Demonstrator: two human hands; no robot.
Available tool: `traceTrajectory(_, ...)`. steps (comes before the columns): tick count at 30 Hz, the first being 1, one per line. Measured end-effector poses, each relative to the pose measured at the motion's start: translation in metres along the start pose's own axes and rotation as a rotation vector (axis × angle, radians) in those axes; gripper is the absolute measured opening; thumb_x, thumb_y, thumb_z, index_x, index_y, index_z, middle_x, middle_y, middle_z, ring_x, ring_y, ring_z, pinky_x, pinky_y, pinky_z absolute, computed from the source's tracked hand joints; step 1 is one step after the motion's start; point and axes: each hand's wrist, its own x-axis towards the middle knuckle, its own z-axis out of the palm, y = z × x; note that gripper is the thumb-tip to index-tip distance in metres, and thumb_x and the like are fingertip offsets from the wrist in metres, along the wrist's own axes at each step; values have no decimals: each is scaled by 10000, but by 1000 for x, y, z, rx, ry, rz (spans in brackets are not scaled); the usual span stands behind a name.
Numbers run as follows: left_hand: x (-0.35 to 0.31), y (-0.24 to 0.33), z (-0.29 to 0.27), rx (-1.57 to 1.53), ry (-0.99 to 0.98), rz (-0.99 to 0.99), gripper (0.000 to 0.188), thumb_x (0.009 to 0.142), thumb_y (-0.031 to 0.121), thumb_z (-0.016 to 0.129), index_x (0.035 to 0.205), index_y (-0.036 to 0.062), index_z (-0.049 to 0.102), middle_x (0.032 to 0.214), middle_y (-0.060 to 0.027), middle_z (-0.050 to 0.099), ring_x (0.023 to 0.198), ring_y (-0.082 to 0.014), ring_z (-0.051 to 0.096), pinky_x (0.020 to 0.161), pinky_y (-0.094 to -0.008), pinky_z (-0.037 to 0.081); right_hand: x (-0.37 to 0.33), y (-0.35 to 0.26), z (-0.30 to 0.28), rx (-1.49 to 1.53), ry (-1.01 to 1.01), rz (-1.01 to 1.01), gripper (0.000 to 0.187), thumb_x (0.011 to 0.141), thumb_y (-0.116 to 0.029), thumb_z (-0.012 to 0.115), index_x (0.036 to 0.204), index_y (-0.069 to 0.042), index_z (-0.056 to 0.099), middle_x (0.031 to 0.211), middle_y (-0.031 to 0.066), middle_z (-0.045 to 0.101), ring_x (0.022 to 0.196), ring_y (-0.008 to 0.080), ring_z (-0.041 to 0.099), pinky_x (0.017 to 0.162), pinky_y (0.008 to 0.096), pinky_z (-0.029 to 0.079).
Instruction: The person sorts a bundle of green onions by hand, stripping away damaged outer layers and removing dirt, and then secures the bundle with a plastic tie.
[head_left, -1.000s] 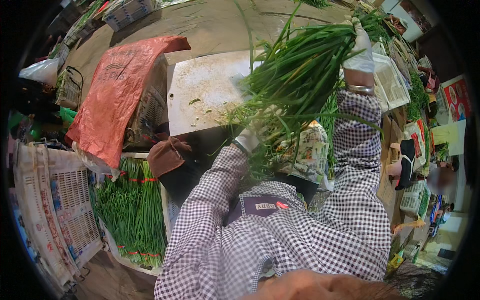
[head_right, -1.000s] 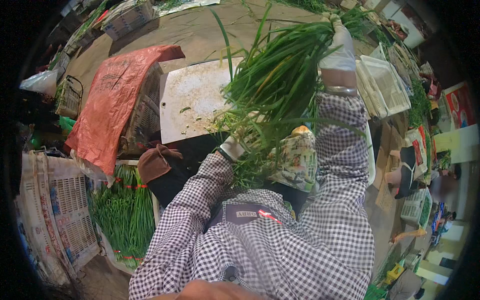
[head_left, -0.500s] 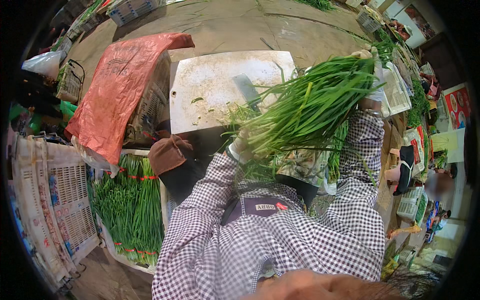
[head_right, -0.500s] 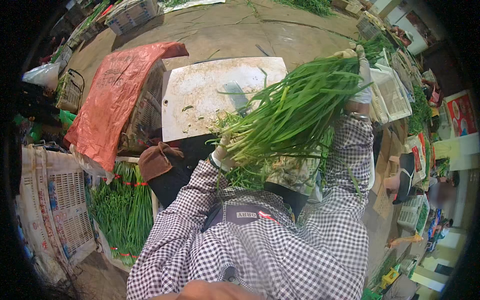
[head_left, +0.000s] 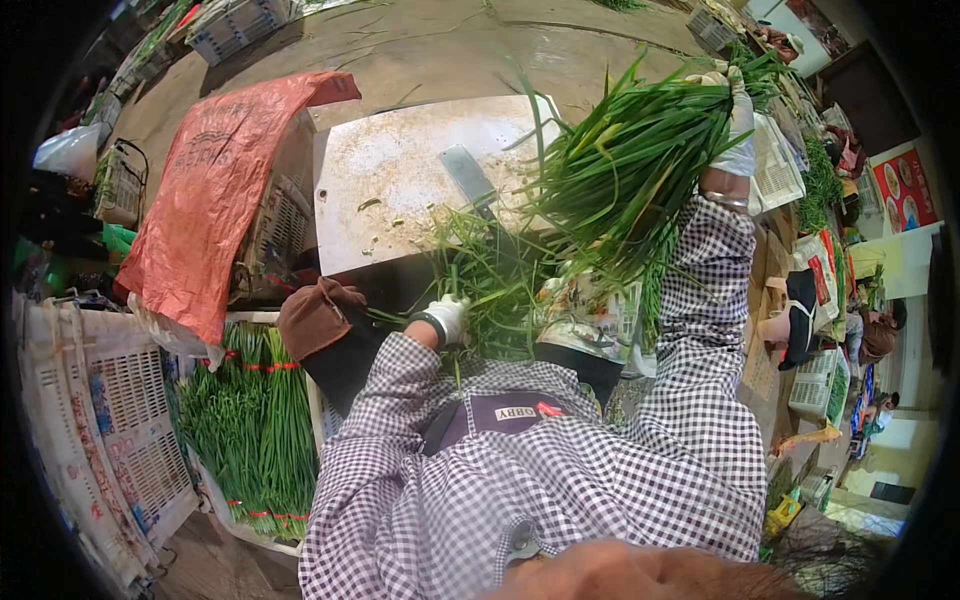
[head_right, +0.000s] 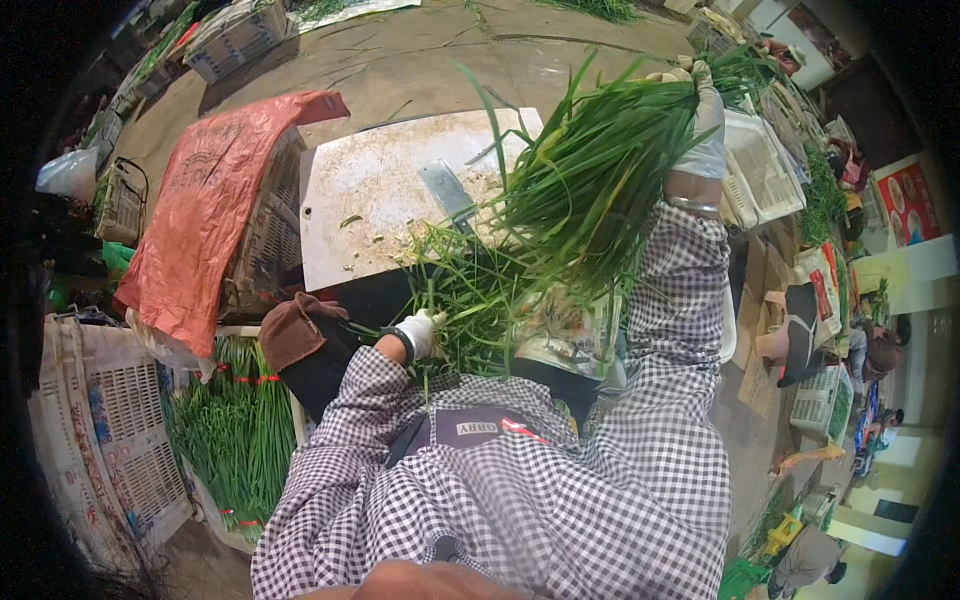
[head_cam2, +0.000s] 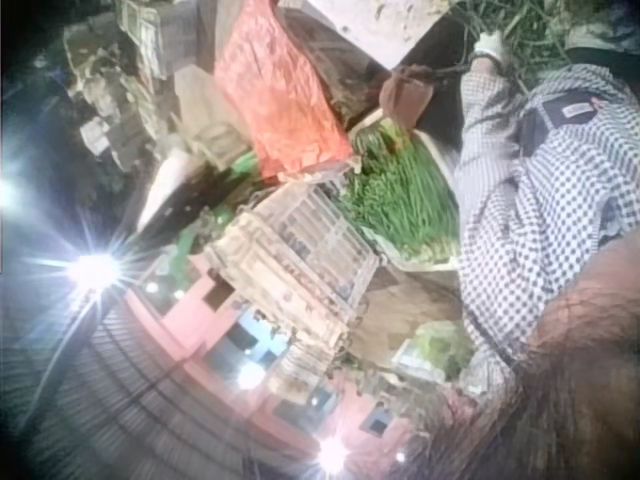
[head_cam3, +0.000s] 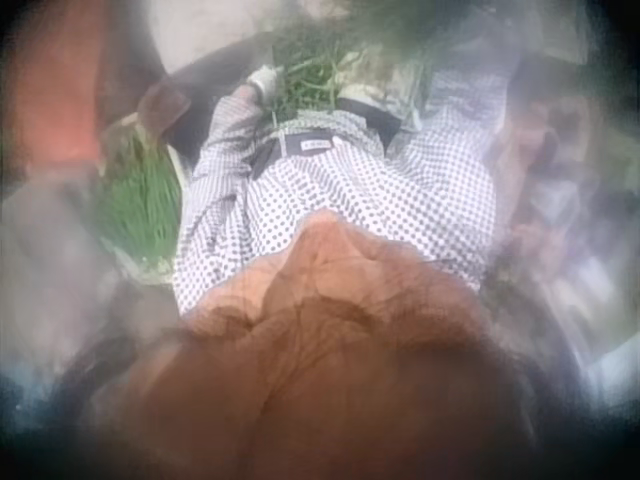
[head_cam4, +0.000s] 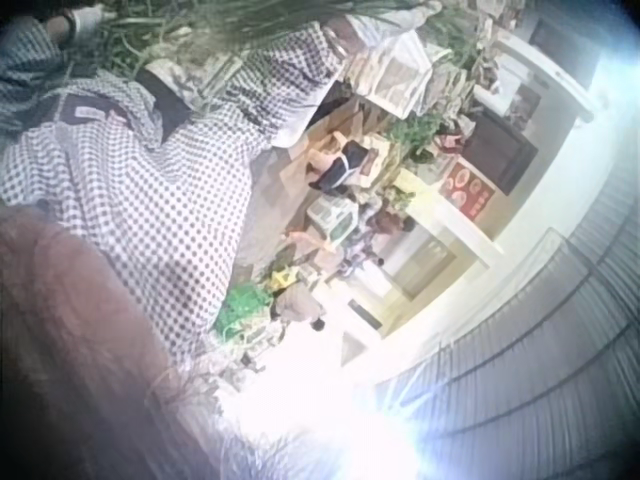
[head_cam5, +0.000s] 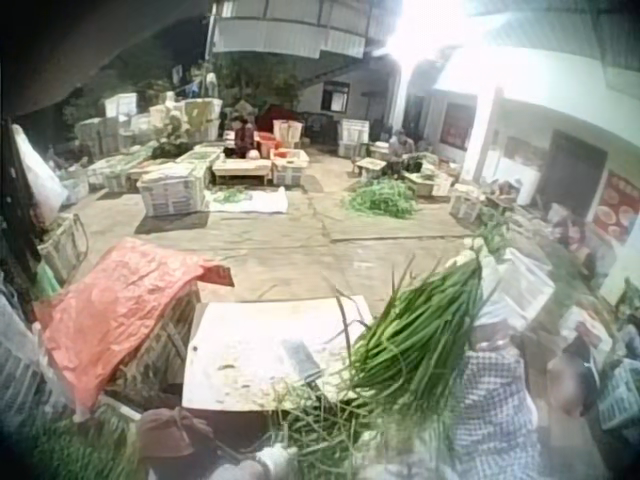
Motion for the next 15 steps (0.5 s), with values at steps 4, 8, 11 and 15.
traceTrajectory(4, -28, -2, -21, -896, -203, 299, 672, 649, 240, 819, 1269, 172, 572, 1210, -208, 580, 1097, -354, 572, 927, -383, 470, -3, 8, 2, -49, 125, 8, 238, 939, -266, 548, 846, -47, 557, 655, 13, 509, 617, 217, 507, 730, 388, 509)
traceTrajectory(8, -21, 20, -49, -557, 542, 65, 316, 783, 97, 663, 1099, 101, 658, 1054, -138, 635, 945, -241, 625, 800, -333, 508, -19, 15, 12, 150, -166, 237, 288, 931, -314, 560, 778, -69, 555, 659, 15, 506, 696, 214, 508, 640, 364, 473)
traceTrajectory(11, 12, 36, -61, -705, 1017, 314, 306, 874, 90, 533, 1170, 28, 573, 1213, -157, 546, 968, -253, 602, 856, -338, 481, -17, 23, 15, 209, -66, 252, 329, 924, -346, 565, 732, -84, 509, 658, 16, 487, 672, 199, 479, 662, 348, 447)
traceTrajectory(15, 18, 45, -62, -1059, 752, 442, 314, 960, 205, 457, 1155, -9, 577, 949, -77, 657, 861, -161, 589, 777, -279, 455, -11, 46, 7, 184, -107, 259, 225, 933, -290, 564, 842, -85, 551, 636, -17, 435, 675, 171, 476, 718, 350, 452)
